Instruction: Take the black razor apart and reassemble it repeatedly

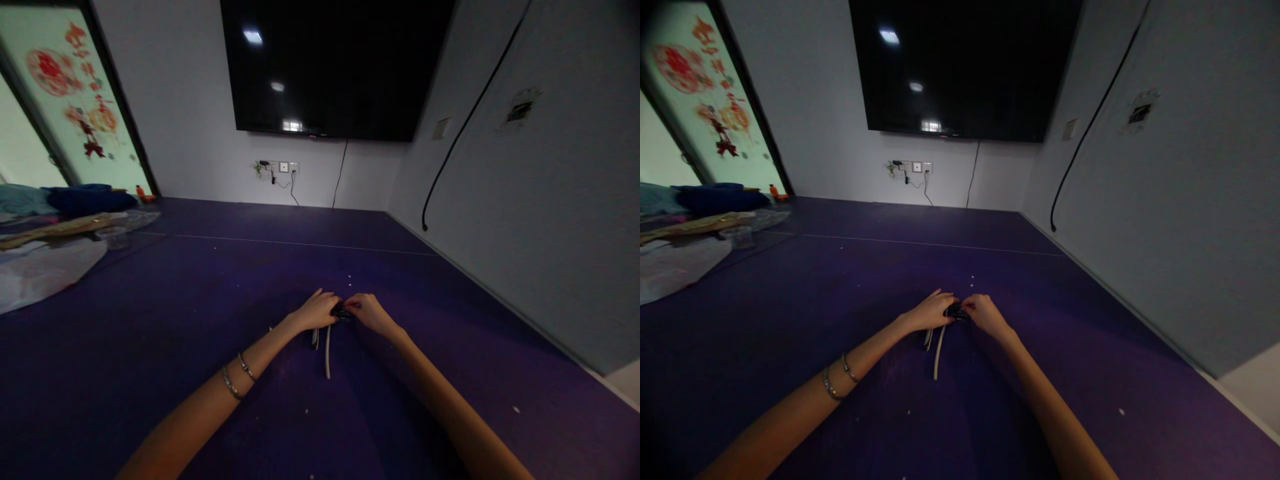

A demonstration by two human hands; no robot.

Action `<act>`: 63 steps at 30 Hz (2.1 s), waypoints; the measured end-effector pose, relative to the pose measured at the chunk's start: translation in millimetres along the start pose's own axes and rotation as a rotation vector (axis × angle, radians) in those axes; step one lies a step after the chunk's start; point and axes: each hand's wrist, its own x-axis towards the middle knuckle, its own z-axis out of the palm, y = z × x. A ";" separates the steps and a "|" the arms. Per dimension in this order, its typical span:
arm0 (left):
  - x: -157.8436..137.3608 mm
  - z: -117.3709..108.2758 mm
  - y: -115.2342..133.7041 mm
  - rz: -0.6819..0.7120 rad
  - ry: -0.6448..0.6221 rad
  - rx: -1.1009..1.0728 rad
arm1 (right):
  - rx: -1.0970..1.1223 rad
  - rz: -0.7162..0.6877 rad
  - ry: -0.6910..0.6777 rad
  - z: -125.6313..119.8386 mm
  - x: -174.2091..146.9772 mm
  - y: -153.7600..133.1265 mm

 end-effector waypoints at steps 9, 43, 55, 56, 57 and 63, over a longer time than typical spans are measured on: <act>-1.7 -1.6 2.6 -0.001 0.003 0.016 | -0.037 -0.073 0.002 2.4 -3.1 4.2; -10.4 -15.6 8.3 -0.004 0.069 0.053 | 0.040 -0.049 0.003 -5.1 -11.3 8.9; -56.1 -54.5 23.1 -0.521 -0.061 0.074 | 0.049 -0.051 0.076 -23.4 -7.2 1.7; -58.8 -48.2 26.0 -0.521 -0.078 0.080 | 0.045 -0.046 0.083 -24.9 -6.8 0.9; -60.9 -41.9 28.5 -0.520 -0.090 0.089 | 0.041 -0.043 0.091 -26.3 -6.6 -0.3; -62.4 -22.8 34.3 -0.529 -0.105 0.132 | 0.052 -0.019 0.097 -32.4 -8.1 -16.6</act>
